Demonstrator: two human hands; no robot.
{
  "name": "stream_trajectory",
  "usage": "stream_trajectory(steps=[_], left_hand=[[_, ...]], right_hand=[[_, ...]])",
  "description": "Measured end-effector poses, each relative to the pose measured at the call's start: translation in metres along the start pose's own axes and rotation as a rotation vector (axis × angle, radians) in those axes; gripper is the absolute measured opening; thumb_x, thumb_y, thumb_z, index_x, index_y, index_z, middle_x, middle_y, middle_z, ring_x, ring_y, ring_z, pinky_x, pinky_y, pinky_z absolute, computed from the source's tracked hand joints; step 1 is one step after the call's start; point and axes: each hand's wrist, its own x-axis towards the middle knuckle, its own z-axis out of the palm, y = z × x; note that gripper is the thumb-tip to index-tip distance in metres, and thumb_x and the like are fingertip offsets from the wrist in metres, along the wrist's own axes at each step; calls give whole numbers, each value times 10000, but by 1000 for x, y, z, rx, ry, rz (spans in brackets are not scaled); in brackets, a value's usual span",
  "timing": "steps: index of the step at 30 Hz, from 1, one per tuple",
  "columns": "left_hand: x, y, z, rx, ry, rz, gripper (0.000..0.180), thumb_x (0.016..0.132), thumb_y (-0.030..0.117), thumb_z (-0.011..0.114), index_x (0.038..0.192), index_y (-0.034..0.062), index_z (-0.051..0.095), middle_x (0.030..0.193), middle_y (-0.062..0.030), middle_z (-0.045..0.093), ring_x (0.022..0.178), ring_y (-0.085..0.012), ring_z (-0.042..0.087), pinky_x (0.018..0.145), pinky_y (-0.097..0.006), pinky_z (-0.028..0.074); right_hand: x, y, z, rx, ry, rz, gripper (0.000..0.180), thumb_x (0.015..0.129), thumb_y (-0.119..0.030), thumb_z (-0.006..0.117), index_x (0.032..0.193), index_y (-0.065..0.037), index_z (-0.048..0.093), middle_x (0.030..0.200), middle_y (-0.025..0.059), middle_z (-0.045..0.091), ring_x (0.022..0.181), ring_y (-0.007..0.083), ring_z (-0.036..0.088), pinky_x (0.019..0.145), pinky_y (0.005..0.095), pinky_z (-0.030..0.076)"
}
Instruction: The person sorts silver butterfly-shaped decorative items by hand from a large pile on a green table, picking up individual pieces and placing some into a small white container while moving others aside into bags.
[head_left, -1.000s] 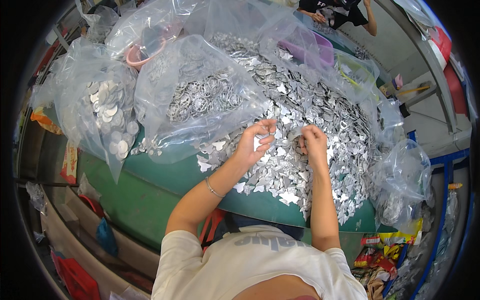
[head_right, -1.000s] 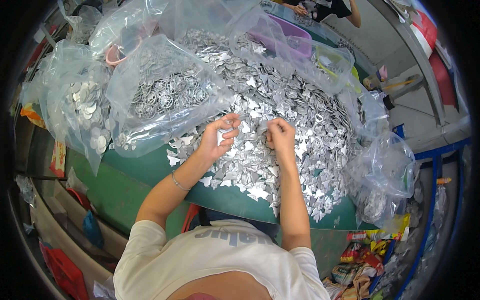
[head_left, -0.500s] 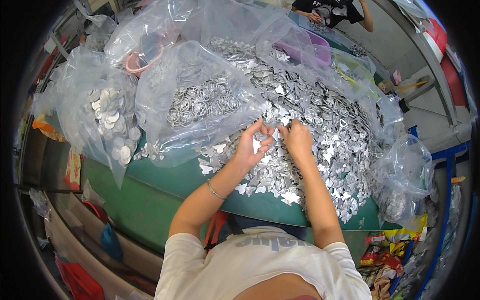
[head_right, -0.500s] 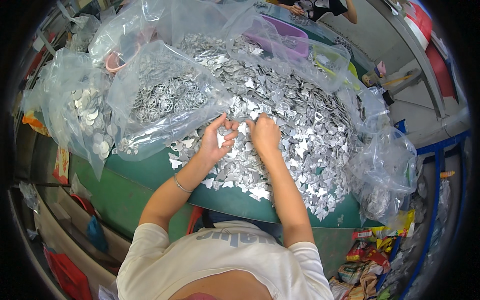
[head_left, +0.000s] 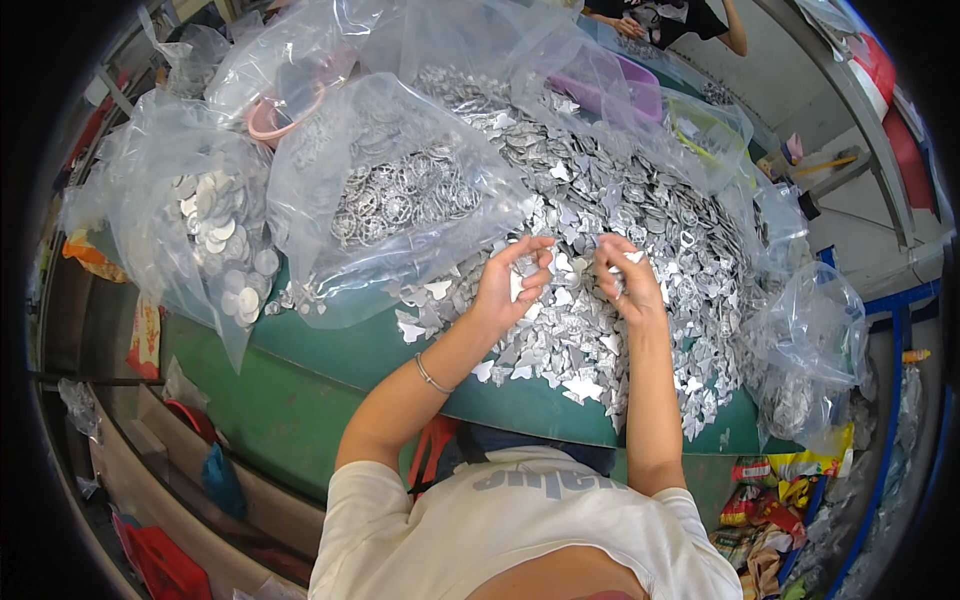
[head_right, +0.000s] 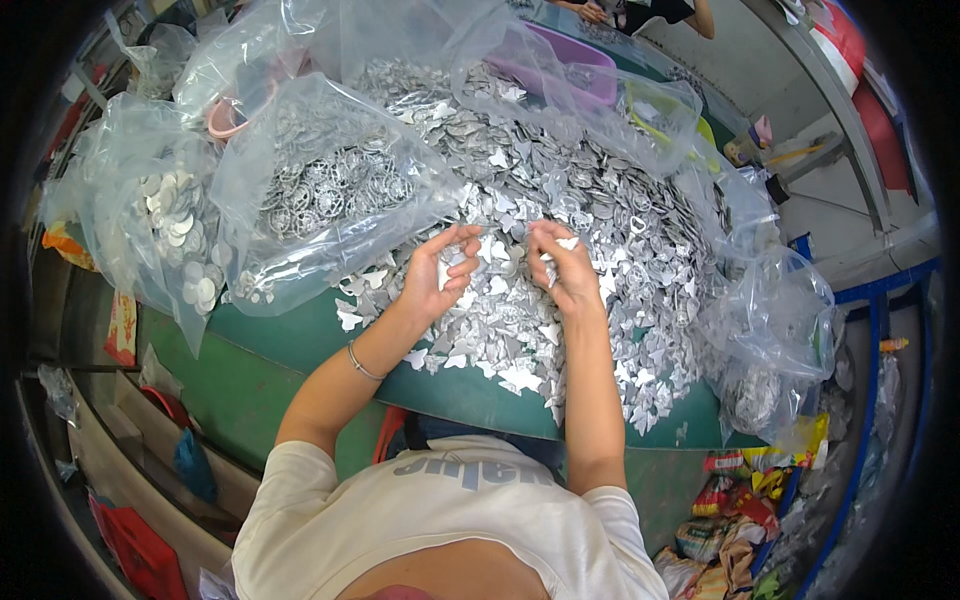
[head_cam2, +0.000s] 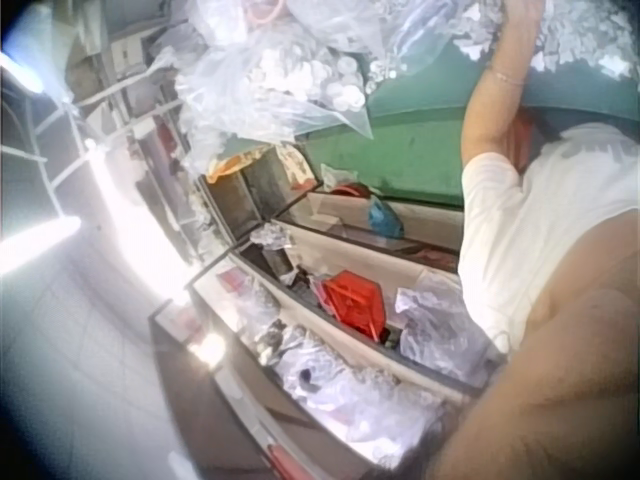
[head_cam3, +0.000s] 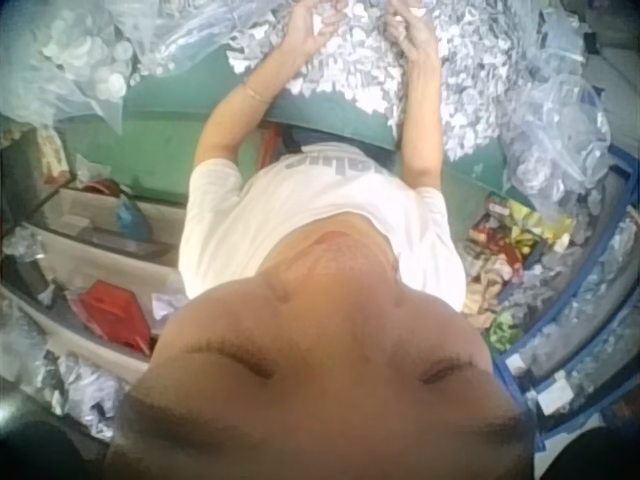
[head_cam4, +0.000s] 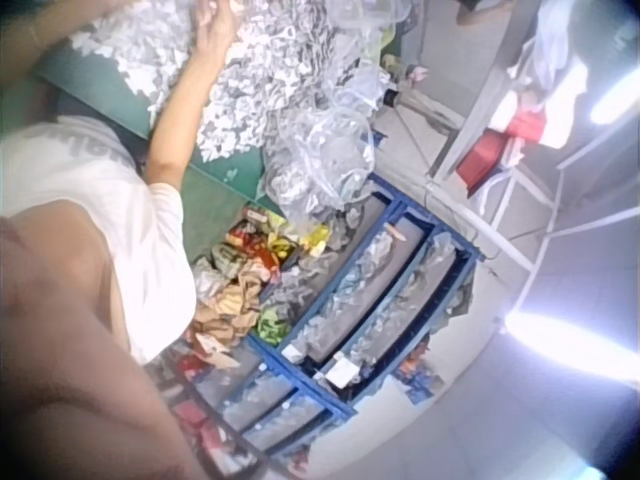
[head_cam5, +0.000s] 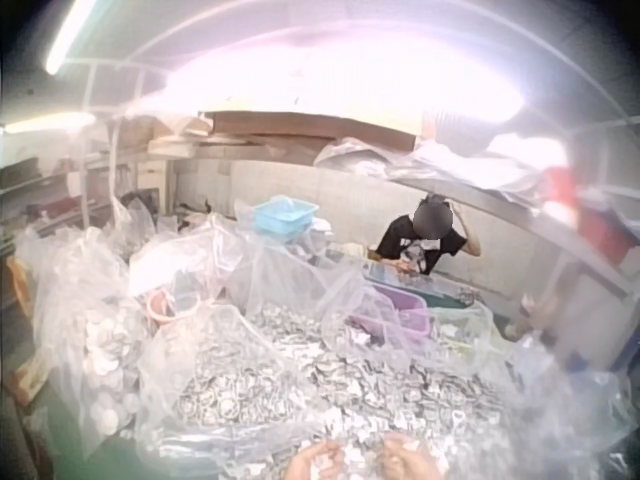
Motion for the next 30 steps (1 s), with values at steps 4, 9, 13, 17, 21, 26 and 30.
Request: stream_trajectory(steps=[4, 9, 13, 17, 21, 26, 30], left_hand=[[-2, 2, 5, 21, 33, 12, 312, 922, 236, 450, 1098, -20, 474, 796, -42, 459, 510, -72, 354, 358, -169, 260], [-1, 3, 1, 15, -7, 23, 298, 915, 211, 454, 1107, -16, 471, 803, -41, 459, 522, -76, 360, 365, -171, 268], [-2, 4, 1, 3, -18, 10, 275, 894, 161, 468, 1114, -3, 472, 808, -43, 462, 533, -83, 372, 370, -173, 272], [-3, 2, 6, 41, 39, 26, 272, 870, 118, 479, 1121, 12, 474, 805, -43, 465, 543, -87, 382, 379, -172, 273], [-3, 3, 9, 72, 107, 46, 290, 853, 102, 496, 1130, 22, 470, 830, -53, 475, 563, -89, 395, 387, -167, 277], [-2, -3, 11, 542, 173, 182, 184, 872, 137, 528, 1003, 13, 561, 696, 11, 475, 511, -49, 386, 411, -161, 277], [6, -17, 1, 1158, 212, 666, 150, 885, 145, 538, 907, 15, 611, 582, 60, 448, 459, -13, 361, 413, -178, 270]], right_hand=[[-1, 20, 21, -1437, 337, -477, 130, 765, -135, 651, 824, -20, 644, 813, 168, 625, 685, 298, 621, 637, 395, 484], [0, 26, 26, -1655, 327, -447, 156, 718, -114, 671, 824, -7, 634, 816, 179, 632, 698, 338, 607, 625, 406, 470], [-2, 17, 8, -998, 275, -353, 98, 757, -91, 635, 808, -19, 592, 758, 127, 628, 583, 278, 574, 491, 324, 437], [-10, 2, 3, 126, 135, -27, 114, 802, -112, 618, 833, -35, 540, 745, 64, 575, 539, 148, 521, 390, 184, 342], [-8, 1, 15, 262, 161, 11, 198, 813, -126, 610, 975, -20, 570, 761, 80, 571, 554, 130, 518, 387, 197, 346], [9, 27, 9, -1145, 272, -410, 236, 780, -140, 635, 941, 30, 606, 779, 147, 612, 619, 262, 603, 464, 318, 447], [13, 42, 44, -1742, 475, -539, 145, 776, -146, 629, 813, -7, 630, 811, 161, 603, 686, 340, 617, 585, 410, 481]])
